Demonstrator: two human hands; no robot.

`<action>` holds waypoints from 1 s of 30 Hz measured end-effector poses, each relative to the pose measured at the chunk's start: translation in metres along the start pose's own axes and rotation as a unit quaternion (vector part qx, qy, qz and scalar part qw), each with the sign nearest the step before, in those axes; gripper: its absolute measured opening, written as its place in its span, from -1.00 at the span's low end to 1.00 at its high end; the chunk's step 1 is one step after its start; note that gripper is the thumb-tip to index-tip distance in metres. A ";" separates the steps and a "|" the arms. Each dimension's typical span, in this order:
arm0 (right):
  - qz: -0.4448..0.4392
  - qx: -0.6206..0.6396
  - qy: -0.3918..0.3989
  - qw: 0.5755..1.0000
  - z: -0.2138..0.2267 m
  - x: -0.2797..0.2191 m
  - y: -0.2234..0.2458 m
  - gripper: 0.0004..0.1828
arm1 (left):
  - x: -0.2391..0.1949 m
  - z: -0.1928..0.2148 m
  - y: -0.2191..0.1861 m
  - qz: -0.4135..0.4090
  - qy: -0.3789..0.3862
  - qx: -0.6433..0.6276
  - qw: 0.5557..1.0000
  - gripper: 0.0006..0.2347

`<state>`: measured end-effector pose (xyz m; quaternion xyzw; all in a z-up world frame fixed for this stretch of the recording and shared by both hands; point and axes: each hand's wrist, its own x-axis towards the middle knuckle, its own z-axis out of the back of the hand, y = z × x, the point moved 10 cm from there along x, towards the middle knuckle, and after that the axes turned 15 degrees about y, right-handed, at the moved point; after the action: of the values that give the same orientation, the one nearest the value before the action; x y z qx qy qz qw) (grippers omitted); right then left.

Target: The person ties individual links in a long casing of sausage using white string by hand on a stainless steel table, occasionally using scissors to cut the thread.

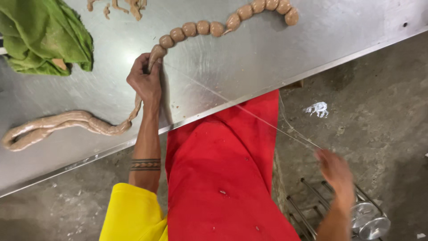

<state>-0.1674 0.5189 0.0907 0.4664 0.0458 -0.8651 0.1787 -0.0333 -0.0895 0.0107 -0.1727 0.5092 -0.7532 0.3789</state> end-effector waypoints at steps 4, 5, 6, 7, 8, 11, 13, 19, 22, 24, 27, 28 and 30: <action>0.087 0.355 0.087 0.927 -0.110 -0.042 -0.131 -0.70 | -0.011 -0.017 -0.048 -0.180 0.107 0.165 0.964 -0.74; 0.054 0.471 0.088 0.876 -0.130 -0.027 -0.163 -0.78 | -0.024 -0.035 -0.068 -0.316 0.151 0.316 0.882 -0.70; 0.025 0.576 0.086 0.813 -0.146 -0.012 -0.181 -0.84 | -0.018 -0.029 -0.068 -0.322 0.151 0.312 0.881 -0.70; 0.100 0.728 0.096 0.671 -0.152 0.005 -0.162 -0.92 | -0.015 -0.028 -0.065 -0.316 0.183 0.308 0.879 -0.78; 0.171 0.838 0.111 0.506 -0.139 0.028 -0.144 -0.93 | -0.017 -0.033 -0.061 -0.300 0.210 0.303 0.880 -0.87; 0.241 0.898 -0.256 0.265 -0.069 0.074 -0.165 -0.24 | -0.015 -0.034 -0.056 -0.255 0.218 0.321 0.886 -0.80; 0.406 0.859 -0.233 0.208 0.026 0.119 -0.124 -0.07 | -0.022 -0.033 -0.061 -0.228 0.188 0.288 0.911 -0.71; 0.118 -0.053 -0.296 0.946 0.247 0.303 0.141 -0.25 | -0.024 -0.039 -0.030 -0.152 0.092 0.340 0.923 -0.90; 0.207 -0.273 -0.332 0.879 0.173 0.279 0.392 -0.66 | -0.033 -0.036 -0.031 -0.186 0.088 0.327 0.922 -0.96; 0.276 -0.383 -0.151 0.868 0.072 0.216 0.496 -0.50 | -0.034 -0.031 -0.040 -0.222 0.098 0.307 0.920 -0.99; 0.417 -0.238 -0.072 0.874 -0.008 0.088 0.463 0.09 | -0.039 -0.022 -0.053 -0.281 0.095 0.224 0.928 -0.85; 0.476 -0.055 -0.112 0.871 0.002 0.065 0.408 0.06 | -0.037 -0.022 -0.049 -0.250 0.068 0.232 0.938 -0.93; 0.179 0.097 0.224 0.953 -0.057 0.101 0.191 -0.13 | -0.029 -0.022 -0.041 -0.212 0.044 0.237 0.947 -0.95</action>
<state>-0.1058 0.3282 -0.0074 0.6639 -0.0834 -0.6924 0.2698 -0.0447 -0.0456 0.0422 -0.1487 0.2833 -0.9221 0.2179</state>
